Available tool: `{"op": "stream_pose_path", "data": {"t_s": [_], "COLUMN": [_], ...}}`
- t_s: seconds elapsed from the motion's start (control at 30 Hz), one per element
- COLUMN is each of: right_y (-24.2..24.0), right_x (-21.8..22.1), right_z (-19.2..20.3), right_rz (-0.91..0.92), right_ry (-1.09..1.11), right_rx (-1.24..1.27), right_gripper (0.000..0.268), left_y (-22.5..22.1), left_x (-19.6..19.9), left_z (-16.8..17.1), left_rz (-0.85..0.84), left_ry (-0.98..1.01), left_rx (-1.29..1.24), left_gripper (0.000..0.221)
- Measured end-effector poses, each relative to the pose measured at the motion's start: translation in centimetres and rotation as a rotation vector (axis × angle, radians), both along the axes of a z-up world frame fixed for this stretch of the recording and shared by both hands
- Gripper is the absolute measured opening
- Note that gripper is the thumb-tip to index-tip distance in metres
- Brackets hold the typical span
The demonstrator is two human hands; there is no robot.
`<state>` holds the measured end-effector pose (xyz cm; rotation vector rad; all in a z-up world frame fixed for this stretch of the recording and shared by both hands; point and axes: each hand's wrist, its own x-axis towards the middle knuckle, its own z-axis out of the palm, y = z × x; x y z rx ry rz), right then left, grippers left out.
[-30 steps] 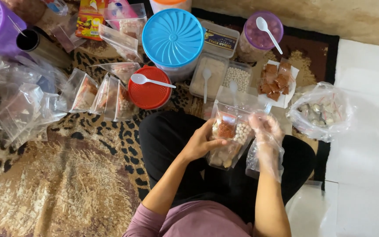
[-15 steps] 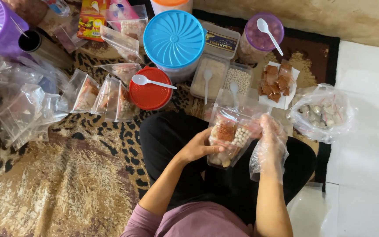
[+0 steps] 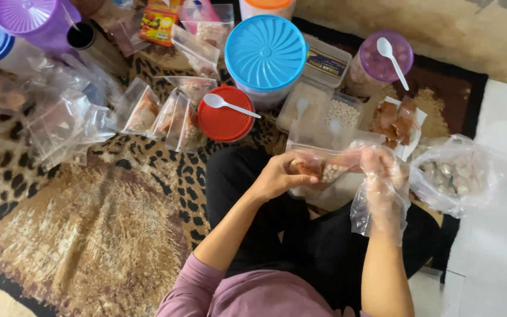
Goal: Manually sorting and packaging small food items into individual plastic bags while sitting on the floor.
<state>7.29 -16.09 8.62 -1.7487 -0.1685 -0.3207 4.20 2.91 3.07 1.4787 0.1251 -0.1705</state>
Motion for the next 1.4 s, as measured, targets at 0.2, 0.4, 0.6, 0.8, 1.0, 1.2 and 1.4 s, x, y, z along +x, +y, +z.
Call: {"op": "stream_pose_path", "data": {"t_s": [0.2,0.4,0.6,0.8,1.0,1.2,1.4], "right_y": [1.6,0.7,2.8,2.9,3.5,4.6,4.7], "right_x": [0.3,1.1,-0.6,-1.3,-1.5,-1.5,-1.4], "right_z": [2.3,-2.8,-3.1,-4.3,-4.8,-4.9,-6.1], "right_rz": [0.273,0.258,0.158,0.17,0.121,0.13,0.159], "right_ry": [0.081,0.384,0.557,0.583,0.658,0.672,0.666], "right_rx": [0.091,0.049,-0.046,-0.089,-0.128,-0.162,-0.184], "right_gripper": [0.043,0.031,0.033,0.035,0.028,0.032,0.032], "left_y": [8.5,21.0,29.5,31.6,33.3,33.8,33.7], "left_x": [-4.8,-14.0,-16.1,-13.1,-12.1,-12.4,-11.9], "left_z": [2.4,3.6,-7.9,-13.6,-16.2,-17.1,-16.9], "left_rz": [0.311,0.812,1.274,1.425,1.342,1.321,1.309], "left_ry": [-0.06,-0.164,-0.148,-0.054,-0.053,0.002,-0.001], "left_rx": [-0.092,-0.03,-0.059,-0.121,-0.065,-0.069,-0.004], "left_gripper": [0.018,0.025,0.031,0.051,0.036,0.058,0.05]}}
